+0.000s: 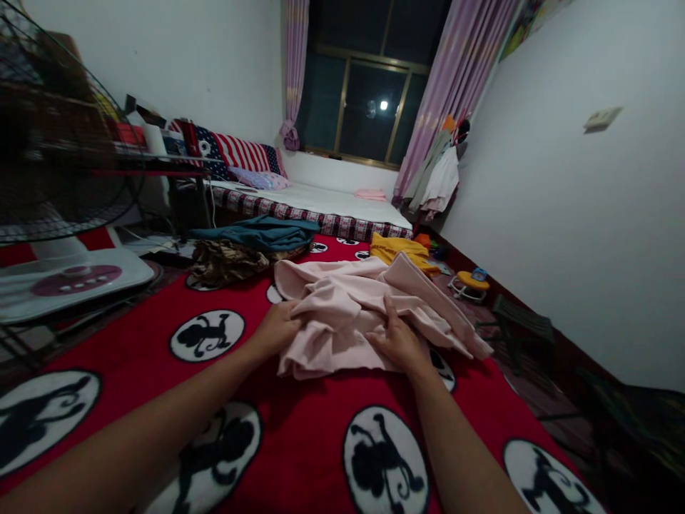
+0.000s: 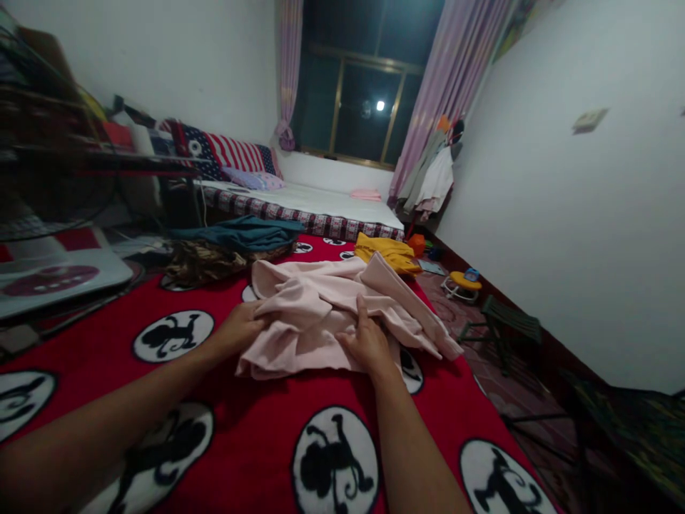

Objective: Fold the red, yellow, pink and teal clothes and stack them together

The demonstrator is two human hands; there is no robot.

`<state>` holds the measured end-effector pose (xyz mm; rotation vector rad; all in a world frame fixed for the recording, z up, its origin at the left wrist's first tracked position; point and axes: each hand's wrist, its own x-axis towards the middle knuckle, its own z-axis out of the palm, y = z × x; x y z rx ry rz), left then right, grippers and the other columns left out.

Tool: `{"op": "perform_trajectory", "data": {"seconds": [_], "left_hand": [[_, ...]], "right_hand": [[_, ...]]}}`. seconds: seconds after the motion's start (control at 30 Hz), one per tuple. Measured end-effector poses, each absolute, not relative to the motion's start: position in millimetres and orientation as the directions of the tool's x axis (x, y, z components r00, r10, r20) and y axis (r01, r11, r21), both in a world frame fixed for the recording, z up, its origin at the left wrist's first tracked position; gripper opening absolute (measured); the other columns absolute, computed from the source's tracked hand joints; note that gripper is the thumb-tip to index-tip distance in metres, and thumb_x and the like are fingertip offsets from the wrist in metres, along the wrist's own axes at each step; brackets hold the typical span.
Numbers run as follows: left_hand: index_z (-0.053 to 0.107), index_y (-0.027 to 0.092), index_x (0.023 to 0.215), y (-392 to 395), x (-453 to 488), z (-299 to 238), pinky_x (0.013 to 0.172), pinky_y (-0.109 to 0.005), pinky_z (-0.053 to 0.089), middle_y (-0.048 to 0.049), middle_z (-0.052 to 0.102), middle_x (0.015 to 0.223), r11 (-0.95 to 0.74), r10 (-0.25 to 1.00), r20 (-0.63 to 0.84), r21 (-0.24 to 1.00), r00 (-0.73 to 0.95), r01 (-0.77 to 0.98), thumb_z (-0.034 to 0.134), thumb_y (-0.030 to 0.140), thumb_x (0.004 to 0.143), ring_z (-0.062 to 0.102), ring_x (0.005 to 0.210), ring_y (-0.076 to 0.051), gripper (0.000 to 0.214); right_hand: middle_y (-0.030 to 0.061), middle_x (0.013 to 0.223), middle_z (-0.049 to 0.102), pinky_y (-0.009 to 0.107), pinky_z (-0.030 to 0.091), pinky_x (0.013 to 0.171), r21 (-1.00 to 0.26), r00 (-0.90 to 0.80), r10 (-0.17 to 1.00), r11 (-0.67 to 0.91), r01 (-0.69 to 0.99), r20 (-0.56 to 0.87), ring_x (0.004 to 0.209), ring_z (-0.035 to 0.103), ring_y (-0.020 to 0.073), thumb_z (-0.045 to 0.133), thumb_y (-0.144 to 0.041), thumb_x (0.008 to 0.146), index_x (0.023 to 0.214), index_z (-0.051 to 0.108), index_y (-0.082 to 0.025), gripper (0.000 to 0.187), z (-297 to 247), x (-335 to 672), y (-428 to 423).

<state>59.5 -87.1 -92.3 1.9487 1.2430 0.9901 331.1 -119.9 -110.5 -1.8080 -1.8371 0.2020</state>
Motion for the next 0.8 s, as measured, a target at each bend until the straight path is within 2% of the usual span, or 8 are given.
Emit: {"op": "perform_trajectory", "data": {"seconds": [0.1,0.23,0.37,0.47,0.57,0.67,0.73,0.8], "left_hand": [[0.069,0.013,0.083,-81,44,-84,0.062,-0.030,0.050,-0.0064,0.072,0.076,-0.159,0.983,0.136,0.968,0.125,0.193,0.061,0.040,0.070,0.066,0.073,-0.024,0.031],[0.068,0.012,0.081,-87,16,-76,0.052,-0.027,0.049,-0.0073,0.070,0.071,0.059,0.995,-0.059,0.998,0.080,-0.004,0.071,0.039,0.059,0.064,0.062,-0.021,0.035],[0.068,0.014,0.075,-88,-27,-78,0.041,-0.023,0.041,-0.0063,0.068,0.063,0.251,0.954,-0.270,0.957,0.132,0.145,0.075,0.036,0.053,0.059,0.050,-0.018,0.032],[0.069,0.014,0.074,-84,-57,-74,0.040,-0.023,0.040,-0.0031,0.063,0.054,0.241,0.923,-0.339,0.877,0.182,0.416,0.077,0.036,0.050,0.055,0.045,-0.018,0.034],[0.068,0.016,0.084,-82,-64,-57,0.053,-0.027,0.050,-0.0033,0.069,0.069,-0.030,0.993,-0.040,0.813,0.107,0.582,0.076,0.032,0.051,0.064,0.063,-0.022,0.038],[0.068,0.018,0.098,-83,-41,-38,0.080,-0.032,0.053,-0.0051,0.071,0.099,-0.320,0.936,0.337,0.692,0.102,0.648,0.067,0.035,0.066,0.065,0.091,-0.023,0.036],[0.067,0.018,0.104,-86,-15,-33,0.087,-0.034,0.052,-0.0060,0.070,0.106,-0.448,0.888,0.403,0.643,0.223,0.622,0.060,0.036,0.075,0.065,0.095,-0.023,0.034],[0.064,0.018,0.113,-90,14,-37,0.087,-0.034,0.053,-0.0075,0.067,0.113,-0.557,0.831,0.416,0.609,0.370,0.565,0.058,0.034,0.078,0.064,0.099,-0.023,0.039]], "right_hand": [[0.0138,0.109,0.068,0.040,0.047,0.084,-0.438,0.061,0.945,0.092,0.894,0.323,0.099,0.064,0.0307,0.068,-0.035,0.074,0.154,0.015,-0.018,0.097,-110,332,-120],[0.0119,0.096,0.072,0.040,0.048,0.079,-0.448,0.106,0.912,0.092,0.889,0.397,0.089,0.066,0.0305,0.063,-0.027,0.077,0.151,0.028,-0.018,0.083,-104,333,-119],[0.0063,0.090,0.072,0.031,0.049,0.065,-0.727,-0.044,0.932,0.309,0.613,0.359,0.076,0.065,0.0222,0.068,-0.035,0.075,0.139,0.048,-0.021,0.068,-88,329,-129],[0.0006,0.065,0.065,0.024,0.040,0.048,-0.890,-0.192,0.956,0.277,0.362,0.220,0.052,0.055,0.0144,0.065,-0.047,0.078,0.127,0.059,-0.017,0.057,-74,320,-138],[-0.0025,0.058,0.060,0.024,0.038,0.045,-0.895,0.016,0.952,0.280,0.347,0.304,0.044,0.048,0.0121,0.061,-0.050,0.080,0.130,0.056,-0.017,0.059,-69,316,-141],[0.0029,0.073,0.068,0.030,0.044,0.056,-0.724,0.205,0.876,0.208,0.658,0.437,0.059,0.058,0.0182,0.071,-0.044,0.070,0.122,0.063,-0.021,0.057,-72,325,-136],[0.0052,0.077,0.071,0.032,0.045,0.062,-0.526,0.197,0.885,0.062,0.848,0.421,0.069,0.063,0.0237,0.074,-0.038,0.065,0.105,0.071,-0.024,0.043,-75,334,-133],[0.0056,0.073,0.070,0.033,0.044,0.063,-0.393,0.206,0.884,-0.027,0.919,0.421,0.070,0.064,0.0252,0.067,-0.035,0.071,0.090,0.073,-0.024,0.023,-77,339,-132]]}}
